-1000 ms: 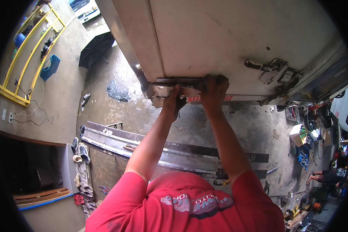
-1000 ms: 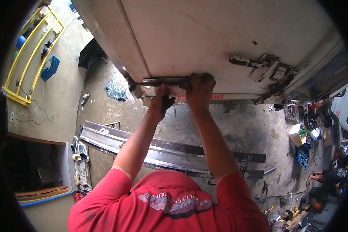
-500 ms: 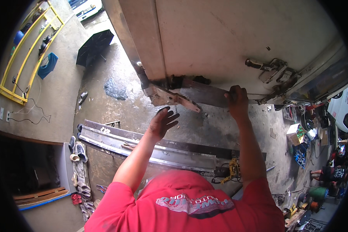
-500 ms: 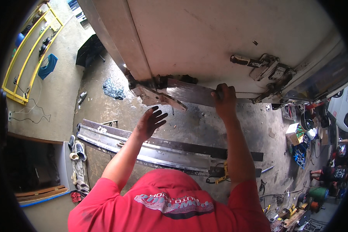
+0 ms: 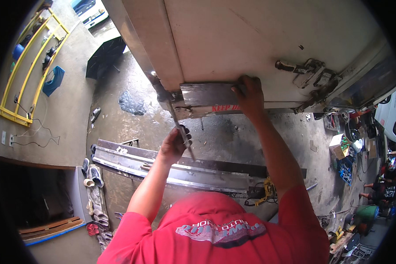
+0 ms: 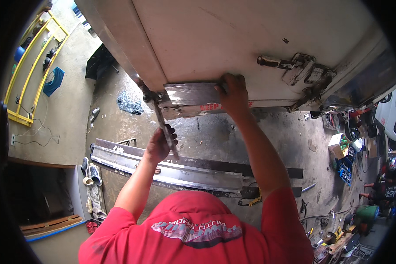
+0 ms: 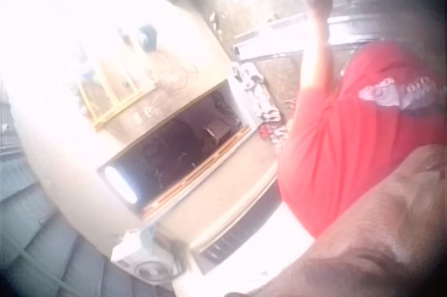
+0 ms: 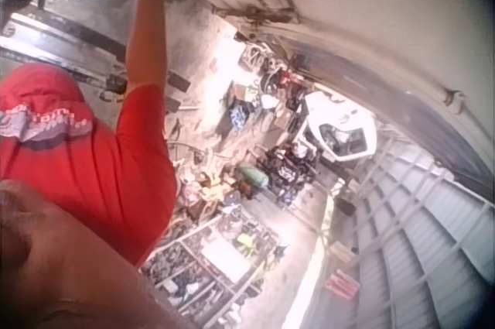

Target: The person hammers a metal plate on the floor to shape it, then fits the plate into a damaged area on the underside of a truck. They repeatedly adjust and tap the plate into place, then return to hammering it on the floor.

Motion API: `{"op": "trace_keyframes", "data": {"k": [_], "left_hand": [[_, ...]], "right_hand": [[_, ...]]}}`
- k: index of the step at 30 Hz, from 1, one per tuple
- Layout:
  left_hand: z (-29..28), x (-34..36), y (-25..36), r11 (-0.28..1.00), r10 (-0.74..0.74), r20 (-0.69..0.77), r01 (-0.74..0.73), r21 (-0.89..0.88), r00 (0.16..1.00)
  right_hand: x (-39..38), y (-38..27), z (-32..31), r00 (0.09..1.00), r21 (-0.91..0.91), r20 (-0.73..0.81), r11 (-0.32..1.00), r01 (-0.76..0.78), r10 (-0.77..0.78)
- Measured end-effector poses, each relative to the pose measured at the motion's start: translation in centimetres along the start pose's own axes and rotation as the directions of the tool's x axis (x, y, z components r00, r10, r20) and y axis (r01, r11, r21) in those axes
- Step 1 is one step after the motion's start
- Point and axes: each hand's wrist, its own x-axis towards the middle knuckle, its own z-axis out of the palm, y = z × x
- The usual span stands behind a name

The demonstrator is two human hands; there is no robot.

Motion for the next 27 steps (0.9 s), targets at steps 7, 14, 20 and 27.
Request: {"op": "trace_keyframes", "data": {"k": [7,14,20,27], "left_hand": [[2.8,1.1,0.9,0.949,-0.081,-0.157,0.124,0.29,0.984],[5.9,6.7,-0.2,0.835,0.028,-0.26,0.12,0.536,0.965],[7.2,10.9,-0.4,0.893,0.11,-0.248,0.014,0.45,0.963],[8.0,11.7,-1.9,0.87,0.239,-0.274,-0.08,0.487,0.932]], "right_hand": [[-0.6,0.4,1.4,0.995,-0.103,-0.101,0.995,0.006,-0.016],[0.5,-1.7,0.6,0.985,-0.2,-0.171,0.98,-0.006,-0.029],[0.2,-1.9,0.8,0.984,-0.229,-0.178,0.971,-0.073,0.032],[0.2,-1.8,0.7,0.986,-0.257,-0.164,0.963,-0.076,0.034]]}}
